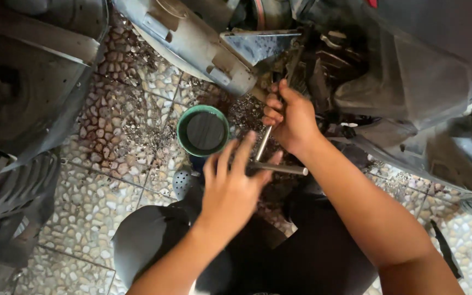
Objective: The person sits on the floor beside a scooter and works on its underbody, using a T-handle wrench to loosen and turn bolts while handling small metal parts by hand and dipping fingers in a green bowl on the floor.
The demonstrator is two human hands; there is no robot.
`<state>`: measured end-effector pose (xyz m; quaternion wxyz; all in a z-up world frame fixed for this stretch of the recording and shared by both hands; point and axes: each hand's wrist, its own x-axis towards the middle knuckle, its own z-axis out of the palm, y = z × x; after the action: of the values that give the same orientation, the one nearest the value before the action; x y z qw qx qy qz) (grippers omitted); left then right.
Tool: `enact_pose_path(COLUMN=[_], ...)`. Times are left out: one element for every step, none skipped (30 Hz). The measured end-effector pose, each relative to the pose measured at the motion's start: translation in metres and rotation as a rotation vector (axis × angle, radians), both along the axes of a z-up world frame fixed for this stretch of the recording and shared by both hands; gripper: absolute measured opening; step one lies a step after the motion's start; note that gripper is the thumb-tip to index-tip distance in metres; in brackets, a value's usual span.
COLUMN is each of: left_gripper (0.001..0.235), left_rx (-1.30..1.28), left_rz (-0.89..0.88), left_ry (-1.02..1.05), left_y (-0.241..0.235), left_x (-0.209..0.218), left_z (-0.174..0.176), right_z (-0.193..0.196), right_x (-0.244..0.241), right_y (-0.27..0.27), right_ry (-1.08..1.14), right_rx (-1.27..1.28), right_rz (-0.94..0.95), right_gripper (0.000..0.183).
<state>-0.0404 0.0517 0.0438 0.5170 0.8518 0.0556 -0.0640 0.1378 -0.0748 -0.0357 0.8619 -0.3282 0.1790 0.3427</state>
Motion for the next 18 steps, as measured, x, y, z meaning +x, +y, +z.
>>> enact_pose_path(left_gripper=[0.048, 0.048, 0.053, 0.059, 0.059, 0.058, 0.058, 0.058, 0.067, 0.076, 0.076, 0.07, 0.066, 0.066, 0.063, 0.062, 0.062, 0.041], left_rx=[0.143, 0.144, 0.243, 0.341, 0.343, -0.063, -0.468, -0.468, -0.972, -1.474, -1.469, -1.463, -1.458, -1.455, -1.451, -1.446, -1.444, -1.185], left_rz=[-0.037, -0.032, -0.057, -0.083, -0.084, 0.077, 0.233, 0.23, 0.38, 0.53, 0.527, 0.448, 0.374, 0.376, 0.326, 0.276, 0.276, 0.205], left_ry=[-0.08, -0.076, -0.13, -0.183, -0.18, -0.031, 0.122, 0.125, 0.216, 0.309, 0.314, 0.327, 0.338, 0.342, 0.345, 0.347, 0.35, 0.362], left_y=[0.002, 0.002, 0.002, 0.002, 0.0, -0.003, -0.006, -0.002, 0.003, 0.008, 0.01, 0.013, 0.016, 0.019, 0.024, 0.028, 0.027, 0.026], left_x=[0.002, 0.002, 0.003, 0.005, 0.007, 0.01, 0.013, 0.016, 0.02, 0.025, 0.024, 0.022, 0.02, 0.011, 0.002, -0.006, -0.01, -0.015], left_z=[-0.004, -0.005, -0.007, -0.008, -0.005, -0.001, 0.003, 0.014, 0.025, 0.037, 0.032, 0.028, 0.023, 0.006, -0.011, -0.028, -0.035, -0.043], right_z=[0.006, 0.008, 0.011, 0.014, 0.016, 0.018, 0.02, 0.027, 0.034, 0.041, 0.038, 0.034, 0.031, 0.025, 0.019, 0.013, 0.016, 0.018], right_x=[0.0, 0.0, 0.0, 0.0, -0.002, -0.003, -0.005, -0.009, -0.011, -0.014, -0.015, -0.016, -0.017, -0.019, -0.02, -0.02, -0.02, -0.019], right_y=[0.004, 0.006, 0.008, 0.009, 0.012, 0.014, 0.014, 0.017, 0.02, 0.023, 0.021, 0.02, 0.018, 0.016, 0.015, 0.014, 0.014, 0.013], right_ry=[-0.001, 0.003, -0.021, -0.044, -0.041, -0.057, -0.072, -0.069, -0.064, -0.059, -0.056, -0.083, -0.107, -0.103, -0.126, -0.149, -0.147, -0.125], right_rx=[-0.069, -0.068, -0.124, -0.181, -0.179, -0.139, -0.1, -0.1, -0.069, -0.039, -0.035, -0.057, -0.079, -0.077, -0.093, -0.109, -0.107, -0.115], right_rz=[0.008, 0.014, 0.012, 0.01, 0.01, -0.006, -0.024, -0.027, -0.036, -0.045, -0.052, -0.032, -0.008, -0.01, -0.004, 0.003, 0.0, -0.004], right_gripper=[0.023, 0.023, 0.021, 0.02, 0.02, 0.021, 0.022, 0.022, 0.024, 0.027, 0.027, 0.025, 0.023, 0.023, 0.022, 0.02, 0.02, 0.02])
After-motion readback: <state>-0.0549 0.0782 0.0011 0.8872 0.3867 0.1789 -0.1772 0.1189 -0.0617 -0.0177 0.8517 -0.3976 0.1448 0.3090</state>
